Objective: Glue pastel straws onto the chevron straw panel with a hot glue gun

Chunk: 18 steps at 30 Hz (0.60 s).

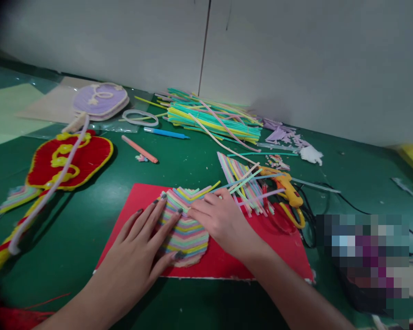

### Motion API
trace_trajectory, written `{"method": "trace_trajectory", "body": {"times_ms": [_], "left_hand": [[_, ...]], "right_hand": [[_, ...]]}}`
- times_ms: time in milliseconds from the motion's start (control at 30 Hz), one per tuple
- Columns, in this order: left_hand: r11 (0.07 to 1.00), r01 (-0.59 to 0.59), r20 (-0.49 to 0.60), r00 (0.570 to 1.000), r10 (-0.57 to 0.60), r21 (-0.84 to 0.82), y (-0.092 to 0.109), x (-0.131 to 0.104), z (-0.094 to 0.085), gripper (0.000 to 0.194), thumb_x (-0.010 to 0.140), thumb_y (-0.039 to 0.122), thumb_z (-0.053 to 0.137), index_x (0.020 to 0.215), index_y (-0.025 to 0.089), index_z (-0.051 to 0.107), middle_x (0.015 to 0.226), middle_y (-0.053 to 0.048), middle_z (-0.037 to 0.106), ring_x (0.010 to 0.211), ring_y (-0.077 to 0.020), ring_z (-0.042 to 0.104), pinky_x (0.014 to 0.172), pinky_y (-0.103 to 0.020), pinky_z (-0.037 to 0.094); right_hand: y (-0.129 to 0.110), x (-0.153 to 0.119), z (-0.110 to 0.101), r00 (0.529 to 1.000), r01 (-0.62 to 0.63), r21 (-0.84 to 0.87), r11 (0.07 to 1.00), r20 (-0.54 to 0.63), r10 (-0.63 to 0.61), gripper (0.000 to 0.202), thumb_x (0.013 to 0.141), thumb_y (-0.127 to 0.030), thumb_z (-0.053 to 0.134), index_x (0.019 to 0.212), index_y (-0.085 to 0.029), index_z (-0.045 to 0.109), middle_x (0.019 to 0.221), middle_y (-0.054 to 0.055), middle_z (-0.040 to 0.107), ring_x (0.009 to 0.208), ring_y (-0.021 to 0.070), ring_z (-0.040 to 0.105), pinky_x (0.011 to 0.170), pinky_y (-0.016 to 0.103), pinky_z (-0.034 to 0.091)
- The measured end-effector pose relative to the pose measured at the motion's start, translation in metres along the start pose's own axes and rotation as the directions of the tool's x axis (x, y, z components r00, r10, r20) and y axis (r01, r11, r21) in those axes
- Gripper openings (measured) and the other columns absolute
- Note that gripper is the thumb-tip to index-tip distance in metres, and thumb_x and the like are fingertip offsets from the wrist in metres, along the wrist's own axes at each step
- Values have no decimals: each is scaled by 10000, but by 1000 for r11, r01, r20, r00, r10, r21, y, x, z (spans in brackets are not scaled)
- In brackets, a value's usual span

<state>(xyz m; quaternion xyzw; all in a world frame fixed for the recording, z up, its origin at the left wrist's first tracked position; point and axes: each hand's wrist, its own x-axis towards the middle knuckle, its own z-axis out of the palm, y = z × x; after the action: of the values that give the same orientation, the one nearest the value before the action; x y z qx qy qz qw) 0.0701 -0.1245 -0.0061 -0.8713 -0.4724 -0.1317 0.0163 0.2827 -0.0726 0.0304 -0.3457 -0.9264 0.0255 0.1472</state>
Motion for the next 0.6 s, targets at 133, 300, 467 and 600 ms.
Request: {"method": "trace_trajectory", "body": {"times_ms": [133,300,467,600], "left_hand": [[1000,0,-5,1000,0,14,0,-1,0,572,900,495,463,1392,205,441,1488,-187,364,1323,-337,411,988,-507,436],[1000,-3,-7,1000,3,24,0,-1,1,568,908,491,446,1399,206,434,1492,-187,357,1329,-336,403,991,-506,431],[1000,-5,-4,1000,5,22,-1,0,1,582,904,497,450,1410,211,419,1494,-184,355,1330,-329,401,994,-498,429],[1000,-7,-11,1000,7,16,-1,0,1,582,907,489,441,1424,222,399,1501,-175,343,1333,-325,396,999,-494,422]], "right_hand": [[12,5,-1,997,80,3,997,8,-80,260,986,-216,401,947,-201,658,940,11,720,838,148,531,807,341,292],[23,7,5,991,130,86,988,-27,-128,210,966,-195,451,921,-228,654,948,-27,721,843,142,540,843,352,302],[28,-3,7,994,12,225,974,-108,13,110,915,-243,558,908,-227,667,954,-11,714,928,133,591,991,378,319],[29,-18,3,981,-57,163,985,-173,85,110,889,-197,593,917,-244,688,984,2,707,927,150,592,968,401,353]]}}
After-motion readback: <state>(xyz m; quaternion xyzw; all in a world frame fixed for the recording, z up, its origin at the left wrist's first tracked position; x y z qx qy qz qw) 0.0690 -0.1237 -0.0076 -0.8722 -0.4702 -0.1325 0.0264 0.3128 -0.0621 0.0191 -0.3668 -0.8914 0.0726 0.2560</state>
